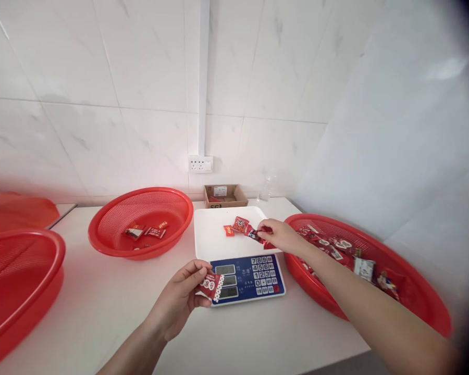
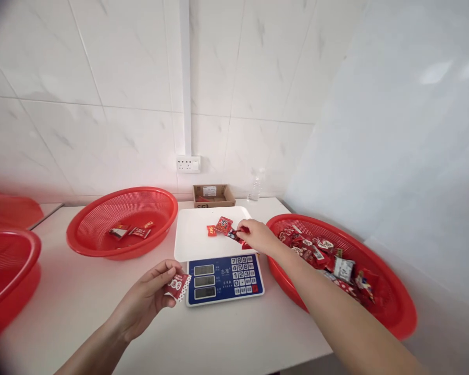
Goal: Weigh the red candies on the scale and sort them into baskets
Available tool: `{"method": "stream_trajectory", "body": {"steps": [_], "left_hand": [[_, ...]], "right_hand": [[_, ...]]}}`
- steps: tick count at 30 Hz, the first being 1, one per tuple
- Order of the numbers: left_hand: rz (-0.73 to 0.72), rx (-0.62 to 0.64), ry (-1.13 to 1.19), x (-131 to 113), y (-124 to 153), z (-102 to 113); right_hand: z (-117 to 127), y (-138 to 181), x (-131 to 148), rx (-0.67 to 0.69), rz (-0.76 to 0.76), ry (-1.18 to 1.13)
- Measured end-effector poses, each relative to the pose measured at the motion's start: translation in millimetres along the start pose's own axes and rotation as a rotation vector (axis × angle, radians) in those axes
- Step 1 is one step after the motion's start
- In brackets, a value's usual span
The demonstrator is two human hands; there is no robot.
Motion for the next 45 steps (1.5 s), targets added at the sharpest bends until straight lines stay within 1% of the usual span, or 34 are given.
{"method": "stream_trajectory", "body": {"steps": [2, 3, 5, 7, 9, 14, 17, 20, 22, 24, 26, 27, 30, 32, 35, 40, 42, 45], "left_hand": [[-0.005, -0.014, 0.0, -0.2, 3.1, 4.7], [-0.008, -0.022, 0.0, -0.3, 4.9, 7.5], [-0.014, -0.043, 0.004, -0.4, 8.4, 14.1], [-0.019, -0.065, 0.014, -0.2, 11.1, 20.7], [-0.021, -0.082, 0.025, 0.6, 12.3, 25.7], [0.001, -0.071, 0.029, 6.2, 9.3, 26.1], [0.019, -0.048, 0.019, 8.6, 7.5, 23.1], [0.024, -0.044, 0.017, 8.6, 6.9, 23.3], [0.023, -0.044, 0.02, 8.4, 6.8, 24.5], [0.021, -0.047, 0.026, 8.5, 6.7, 25.6], [0.021, -0.047, 0.032, 9.1, 6.5, 25.8], [0.021, -0.047, 0.034, 9.3, 6.3, 25.6], [0.024, -0.042, 0.04, 10.1, 5.9, 24.4], [0.025, -0.04, 0.041, 10.3, 5.6, 24.2], [0.02, -0.039, 0.043, 10.1, 5.6, 25.0], [0.019, -0.047, 0.05, 9.7, 6.6, 28.5], [0.019, -0.05, 0.053, 9.2, 6.5, 28.9], [0.024, -0.04, 0.05, 9.0, 5.5, 27.3]], "right_hand": [[-14.3, -9.9, 9.0, 0.055, 0.042, 0.016], [-17.7, -13.4, 10.7, 0.065, 0.052, 0.036], [-17.5, -17.7, 10.1, 0.05, 0.048, 0.079], [-11.1, -19.1, 6.0, -0.005, 0.02, 0.1], [-6.2, -18.5, -1.3, -0.054, -0.03, 0.062], [-12.9, -14.9, -30.4, -0.139, -0.189, -0.257], [-13.1, -11.8, -46.5, -0.201, -0.24, -0.279], [-14.4, -6.8, -54.8, -0.202, -0.29, -0.292], [-17.7, -4.2, -51.9, -0.149, -0.303, -0.284], [-25.3, -2.9, -43.2, -0.037, -0.297, -0.23], [-32.2, -4.3, -29.4, 0.061, -0.237, -0.104], [-34.4, -6.0, -21.9, 0.083, -0.197, -0.026], [-40.4, -11.8, -1.3, 0.072, -0.106, 0.132], [-46.5, -14.3, 7.9, 0.079, -0.09, 0.141], [-48.7, -17.0, 18.9, 0.075, -0.051, 0.113], [-29.1, -16.5, 20.8, -0.02, -0.043, 0.064], [-25.2, -16.9, 18.6, -0.036, -0.056, -0.012], [-28.0, -21.1, 16.6, -0.055, -0.069, -0.144]]}}
Point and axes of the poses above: each hand's wrist, its own y-axis away from the middle knuckle, its own z-axis out of the back of the hand, x = y × z, the point moved 8 cm from there along -y, towards the middle knuckle, and after that the axes turned 15 degrees about z, right-handed, at the moved point
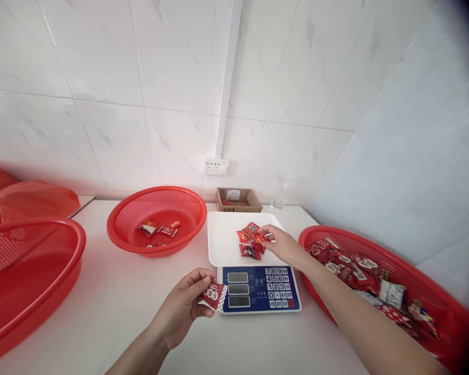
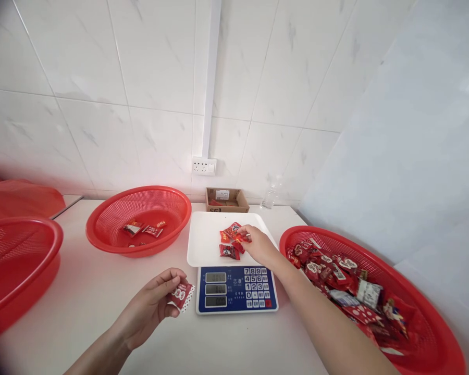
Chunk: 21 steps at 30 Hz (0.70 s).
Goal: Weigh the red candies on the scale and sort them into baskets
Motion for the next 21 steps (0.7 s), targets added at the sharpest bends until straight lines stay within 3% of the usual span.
{"method": "stream_trajectory", "body": {"steps": [7, 14, 17, 19, 21], "left_hand": [[0.004, 0.01, -0.012, 1.0, -0.8, -1.6], [0.006, -0.008, -0.021, -0.1, -0.6, -0.4], [0.002, 0.007, -0.064, -0.2, -0.8, -2.7], [-0.026, -0.007, -0.131, 0.3, 0.7, -2.9], [-0.102, -0.05, -0.249, -0.4, 5.6, -4.3]], "right_hand": [[-10.0, -5.5, 1.0, -0.069, 0.043, -0.063], [-27.6, -2.8, 9.0, 0.143, 0.156, 0.184], [-17.7, 5.6, 24.6, 0.046, 0.179, 0.213], [-8.0, 22.1, 38.5, -0.047, 0.156, 0.11], [-9.9, 47.0, 52.0, -0.056, 0.112, -0.146]]}}
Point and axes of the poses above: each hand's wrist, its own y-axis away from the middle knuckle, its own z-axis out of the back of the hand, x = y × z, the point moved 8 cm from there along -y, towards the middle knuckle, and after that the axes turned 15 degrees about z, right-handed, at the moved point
